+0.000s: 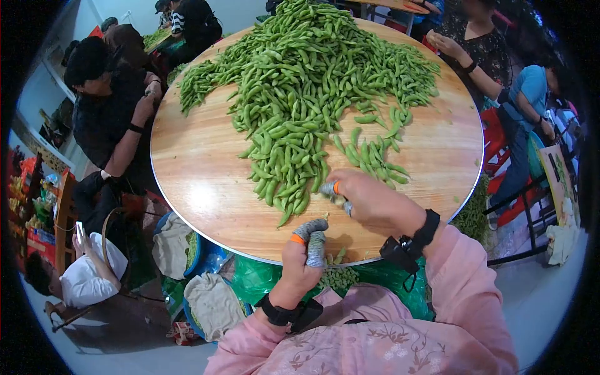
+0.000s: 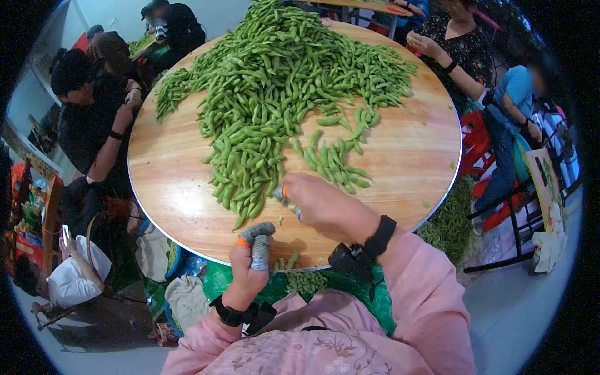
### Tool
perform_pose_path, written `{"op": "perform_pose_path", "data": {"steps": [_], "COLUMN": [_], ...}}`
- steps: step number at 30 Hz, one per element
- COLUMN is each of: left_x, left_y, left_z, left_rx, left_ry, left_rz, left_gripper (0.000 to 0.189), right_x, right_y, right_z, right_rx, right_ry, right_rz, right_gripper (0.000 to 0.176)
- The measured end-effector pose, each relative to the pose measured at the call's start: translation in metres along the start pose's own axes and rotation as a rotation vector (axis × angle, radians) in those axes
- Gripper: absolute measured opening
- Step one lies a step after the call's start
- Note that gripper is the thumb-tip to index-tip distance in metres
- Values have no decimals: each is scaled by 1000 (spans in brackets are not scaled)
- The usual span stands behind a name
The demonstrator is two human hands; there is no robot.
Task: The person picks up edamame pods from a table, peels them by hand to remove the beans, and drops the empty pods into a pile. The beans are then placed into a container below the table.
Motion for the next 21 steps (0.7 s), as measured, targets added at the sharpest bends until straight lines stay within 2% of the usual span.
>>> {"op": "perform_pose_path", "data": {"steps": [3, 6, 7, 9, 11, 13, 14, 16, 17, 19, 20, 21], "left_x": [0, -3, -5, -7, -11, -27, -35, -54, -62, -75, -81, -86], "left_y": [-5, -5, -6, -6, -5, 21, 22, 29, 30, 27, 22, 15], "left_z": [6, 8, 9, 12, 13, 14, 14, 6, 3, -9, -11, -15], "left_rx": [208, 315, 357, 367, 377, -183, -186, -639, -641, -1083, -1079, -1138], "left_ry": [78, 91, 97, 95, 85, -10, -12, -101, -106, -150, -164, -199], "left_rz": [15, 45, 104, 152, 206, -88, -89, -183, -173, -198, -181, -193], "left_gripper": [18, 17, 17, 15, 15, 14, 14, 17, 17, 16, 16, 13], "right_x": [15, 35, 44, 66, 86, 100, 107, 119, 124, 126, 125, 121], "right_y": [-23, -34, -39, -53, -56, -60, -61, -55, -53, -34, -31, -22], "right_z": [-13, -37, -40, -40, -43, -35, -32, -32, -31, -17, -18, -9], "right_rx": [-111, -152, -151, -123, -153, -203, -204, -185, -195, -247, -260, -219], "right_ry": [-134, -236, -238, -249, -238, -208, -205, -239, -243, -61, -74, 73], "right_rz": [127, 165, 168, 237, 246, 277, 278, 219, 217, 18, 7, -47], "right_gripper": [27, 30, 30, 19, 22, 29, 29, 32, 32, 37, 37, 40]}}
Point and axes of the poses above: each hand's wrist, its own x-axis away from the middle knuckle, its own z-axis out of the back of the hand, y = z × x, the point moved 7 cm from there along -x, towards the middle knuckle, and after that the axes turned 3 degrees about -z, right-handed, at the moved point
